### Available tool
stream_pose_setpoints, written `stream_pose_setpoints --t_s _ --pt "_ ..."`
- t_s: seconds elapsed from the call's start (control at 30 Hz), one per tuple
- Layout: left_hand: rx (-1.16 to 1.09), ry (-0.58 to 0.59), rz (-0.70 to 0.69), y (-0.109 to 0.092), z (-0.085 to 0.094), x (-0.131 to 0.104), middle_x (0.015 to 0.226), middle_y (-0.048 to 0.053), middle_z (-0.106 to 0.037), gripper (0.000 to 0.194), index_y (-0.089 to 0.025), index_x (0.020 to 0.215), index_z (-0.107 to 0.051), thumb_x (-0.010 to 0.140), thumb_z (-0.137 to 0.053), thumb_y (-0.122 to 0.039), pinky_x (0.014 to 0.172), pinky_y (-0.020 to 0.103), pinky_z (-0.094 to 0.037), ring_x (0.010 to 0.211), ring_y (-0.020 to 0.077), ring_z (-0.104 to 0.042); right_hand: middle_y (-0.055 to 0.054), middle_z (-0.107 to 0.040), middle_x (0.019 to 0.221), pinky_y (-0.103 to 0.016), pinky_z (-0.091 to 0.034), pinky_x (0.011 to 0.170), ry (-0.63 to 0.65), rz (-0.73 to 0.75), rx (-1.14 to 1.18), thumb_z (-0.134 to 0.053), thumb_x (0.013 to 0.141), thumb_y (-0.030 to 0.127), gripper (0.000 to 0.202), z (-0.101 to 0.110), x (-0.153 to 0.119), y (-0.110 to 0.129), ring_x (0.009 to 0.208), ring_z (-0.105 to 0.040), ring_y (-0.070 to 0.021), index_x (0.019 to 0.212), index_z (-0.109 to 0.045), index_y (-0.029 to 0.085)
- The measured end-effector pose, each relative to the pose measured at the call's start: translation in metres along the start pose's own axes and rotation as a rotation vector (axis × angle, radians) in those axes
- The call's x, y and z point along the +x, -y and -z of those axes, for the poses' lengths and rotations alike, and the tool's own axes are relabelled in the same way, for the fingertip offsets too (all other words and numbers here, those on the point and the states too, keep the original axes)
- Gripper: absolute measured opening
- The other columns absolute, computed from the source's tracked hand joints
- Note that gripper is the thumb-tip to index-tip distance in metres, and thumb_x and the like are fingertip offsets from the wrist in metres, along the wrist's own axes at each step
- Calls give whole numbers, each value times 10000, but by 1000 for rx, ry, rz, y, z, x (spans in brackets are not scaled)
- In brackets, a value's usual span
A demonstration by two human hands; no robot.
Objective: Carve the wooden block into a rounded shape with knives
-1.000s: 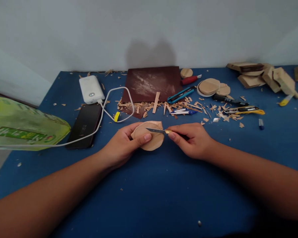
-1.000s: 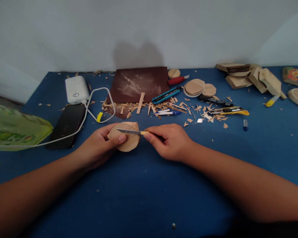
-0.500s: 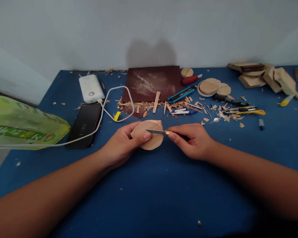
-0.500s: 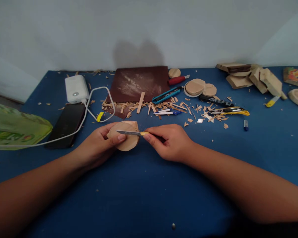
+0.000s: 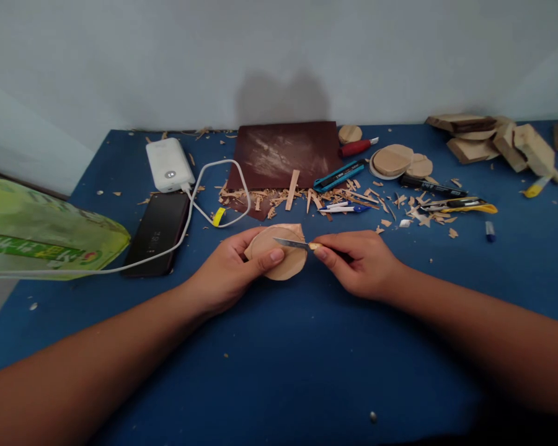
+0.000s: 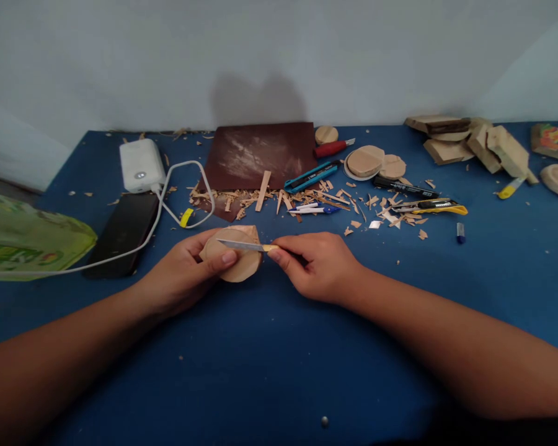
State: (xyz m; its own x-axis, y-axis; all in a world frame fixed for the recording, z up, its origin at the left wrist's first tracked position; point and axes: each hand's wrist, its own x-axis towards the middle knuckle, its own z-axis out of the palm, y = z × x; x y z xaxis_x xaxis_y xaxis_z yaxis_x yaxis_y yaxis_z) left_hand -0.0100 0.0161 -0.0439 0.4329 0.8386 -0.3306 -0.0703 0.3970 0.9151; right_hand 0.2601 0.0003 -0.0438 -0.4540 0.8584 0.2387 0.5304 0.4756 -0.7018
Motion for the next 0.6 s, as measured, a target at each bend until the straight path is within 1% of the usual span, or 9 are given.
stream_pose_setpoints --t_s 0.3,0.5,0.6 --pt "70 17 2 0 1 -2 1236 109 -806 552 -224 1358 -736 862 -880 -419 895 318 -583 1032 249 -759 4 -677 713 -272 -379 619 1 -6 -12 -561 1084 392 307 1 1 1 625 -566 -123 991 -790 211" --pt "126 38 -1 -4 2 -1 1272 112 -796 622 -221 1406 -710 852 -880 -446 924 339 -587 1079 270 -753 3 -716 770 -265 -414 650 7 24 -37 -569 1082 377 279 0 -1 -2 664 -612 -125 1037 -792 216" --pt "157 57 12 -6 2 -2 1271 109 -799 620 -216 1404 -713 852 -881 -441 928 339 -587 1096 278 -750 -7 -739 807 -265 -433 676 5 56 -41 -566 1084 365 273 1 0 -2 700 -641 -134 1054 -792 214"
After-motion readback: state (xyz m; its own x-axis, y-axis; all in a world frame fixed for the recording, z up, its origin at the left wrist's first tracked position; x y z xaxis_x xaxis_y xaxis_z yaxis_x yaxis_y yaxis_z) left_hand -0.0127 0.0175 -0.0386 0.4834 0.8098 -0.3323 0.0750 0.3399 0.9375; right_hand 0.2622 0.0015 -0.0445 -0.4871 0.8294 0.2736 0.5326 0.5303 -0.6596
